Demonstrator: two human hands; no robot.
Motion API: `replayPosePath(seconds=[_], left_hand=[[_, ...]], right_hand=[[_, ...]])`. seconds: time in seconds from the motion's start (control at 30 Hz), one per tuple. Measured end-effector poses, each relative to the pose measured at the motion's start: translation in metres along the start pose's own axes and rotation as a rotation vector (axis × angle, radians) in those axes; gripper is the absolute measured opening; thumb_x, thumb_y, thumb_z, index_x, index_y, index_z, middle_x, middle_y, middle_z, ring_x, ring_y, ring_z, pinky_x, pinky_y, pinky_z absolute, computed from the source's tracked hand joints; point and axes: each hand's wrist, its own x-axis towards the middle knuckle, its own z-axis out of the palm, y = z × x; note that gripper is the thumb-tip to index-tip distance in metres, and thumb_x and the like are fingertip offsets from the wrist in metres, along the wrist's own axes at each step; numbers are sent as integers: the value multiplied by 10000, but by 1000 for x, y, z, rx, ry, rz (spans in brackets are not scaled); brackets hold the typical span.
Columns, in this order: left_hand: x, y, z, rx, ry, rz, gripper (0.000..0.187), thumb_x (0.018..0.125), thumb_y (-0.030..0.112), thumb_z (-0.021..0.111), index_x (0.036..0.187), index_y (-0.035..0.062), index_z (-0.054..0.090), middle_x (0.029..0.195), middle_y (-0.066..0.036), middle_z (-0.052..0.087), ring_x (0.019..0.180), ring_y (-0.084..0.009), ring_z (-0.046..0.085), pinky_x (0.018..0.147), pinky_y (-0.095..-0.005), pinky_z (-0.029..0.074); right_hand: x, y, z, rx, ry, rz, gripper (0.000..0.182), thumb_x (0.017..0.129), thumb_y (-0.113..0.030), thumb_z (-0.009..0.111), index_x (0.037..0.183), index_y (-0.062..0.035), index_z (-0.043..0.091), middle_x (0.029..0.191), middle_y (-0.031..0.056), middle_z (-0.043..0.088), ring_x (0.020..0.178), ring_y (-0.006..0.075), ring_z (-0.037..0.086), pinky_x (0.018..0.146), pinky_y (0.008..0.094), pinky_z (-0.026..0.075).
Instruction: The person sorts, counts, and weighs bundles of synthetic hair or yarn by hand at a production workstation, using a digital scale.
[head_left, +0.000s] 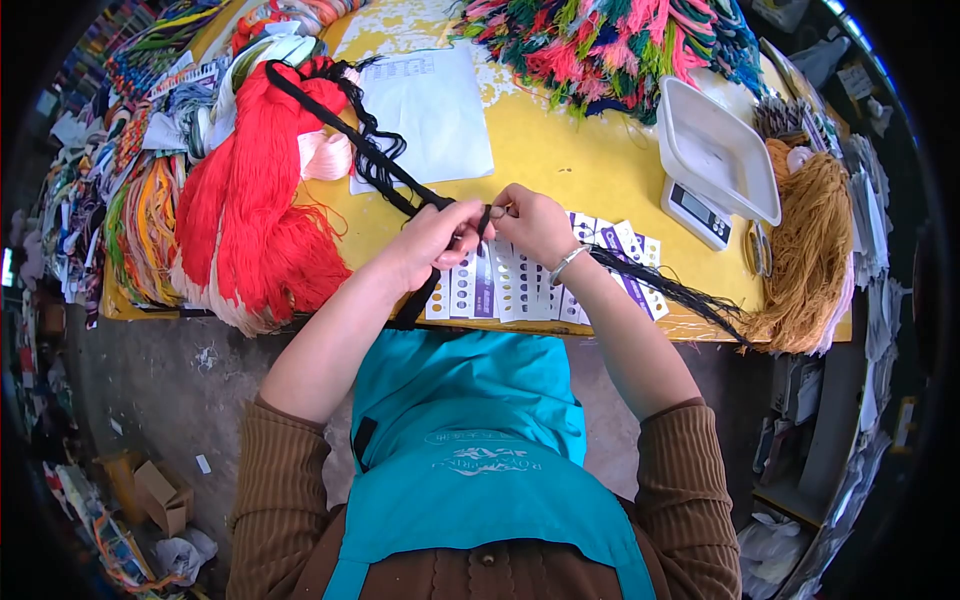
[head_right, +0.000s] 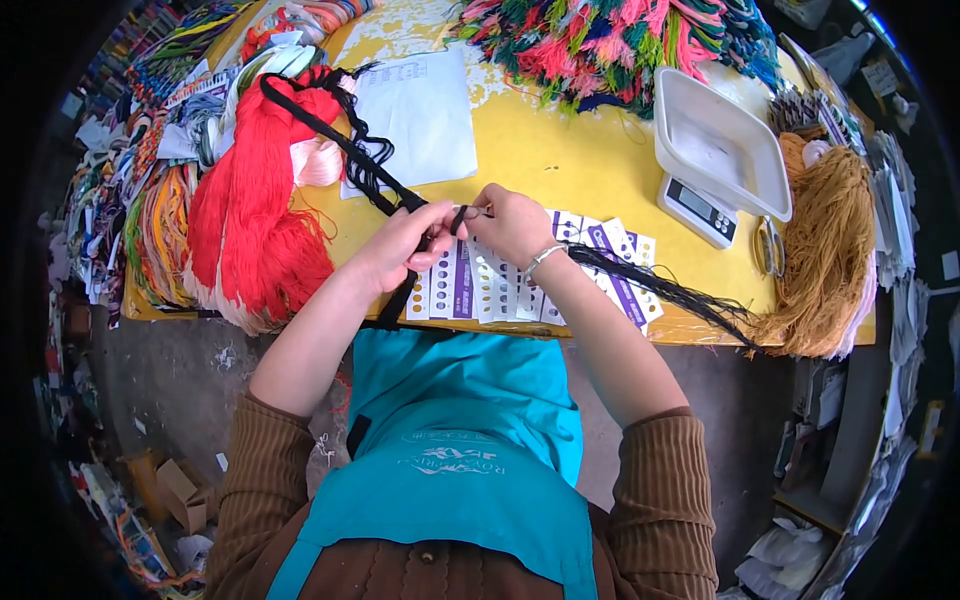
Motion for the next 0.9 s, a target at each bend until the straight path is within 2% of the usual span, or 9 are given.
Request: replayPosePath(seconds=[0.03,0.13,0.17,0.3,0.37,0.5,0.6,0.67,0.9], left_hand=[[1,-1,1,0,0,0,414,969,386,458,887,9,609,569,36,443,414,-21,295,395,-202,191],[5,-5,3,102,28,-20,414,883,311,482,544,73,504,479,34,393,407,-60,297,412,-239,187],[4,-1,11,115,103,-4,468,868,304,477,451,107,399,458,36,376,410,-67,294,418,-248,184],[10,-8,8,48,199,68,420,873,316,471,526,79,478,469,37,379,413,-61,290,418,-243,182],[8,-8,4,-15,263,35,371,871,345,473,710,25,568,484,46,370,414,-55,279,419,-235,189],[6,-4,2,31,334,40,487,900,444,471,673,24,565,482,40,383,425,-61,301,431,-246,218],[5,1,7,151,421,25,475,897,424,526,651,21,573,502,23,437,442,-76,366,447,-247,280],[5,4,14,236,460,77,419,882,363,565,649,15,579,527,9,474,460,-82,408,456,-249,311],[11,-2,15,214,508,162,197,825,142,626,700,-10,609,623,-34,582,521,-100,524,473,-270,388]], right_hand=[[0,-1,-1,41,-3,31,345,847,-378,627,927,-43,650,770,115,671,711,245,656,666,337,506],[0,1,-3,124,-32,45,319,888,-343,571,943,-36,641,771,116,673,705,247,654,667,339,505],[0,2,-4,165,-58,26,312,903,-328,547,959,-34,637,774,113,676,702,245,652,668,340,505],[0,2,-6,145,-94,63,283,887,-278,540,1002,-36,631,763,97,672,705,232,648,683,329,504],[-4,0,-8,125,-91,41,313,839,-313,542,987,-60,653,858,160,685,834,326,655,767,395,506],[-1,2,-7,174,-108,77,323,843,-319,521,1000,-70,654,878,168,683,861,345,646,797,408,497],[1,4,-6,186,-107,99,359,866,-361,492,1000,-66,649,884,181,678,870,363,637,813,424,488],[1,3,-6,144,-91,89,339,903,-342,471,963,-49,633,695,69,639,691,210,626,693,315,481],[-1,-1,-9,173,-102,106,379,917,-389,466,954,-50,631,689,69,634,683,210,620,694,312,481]])
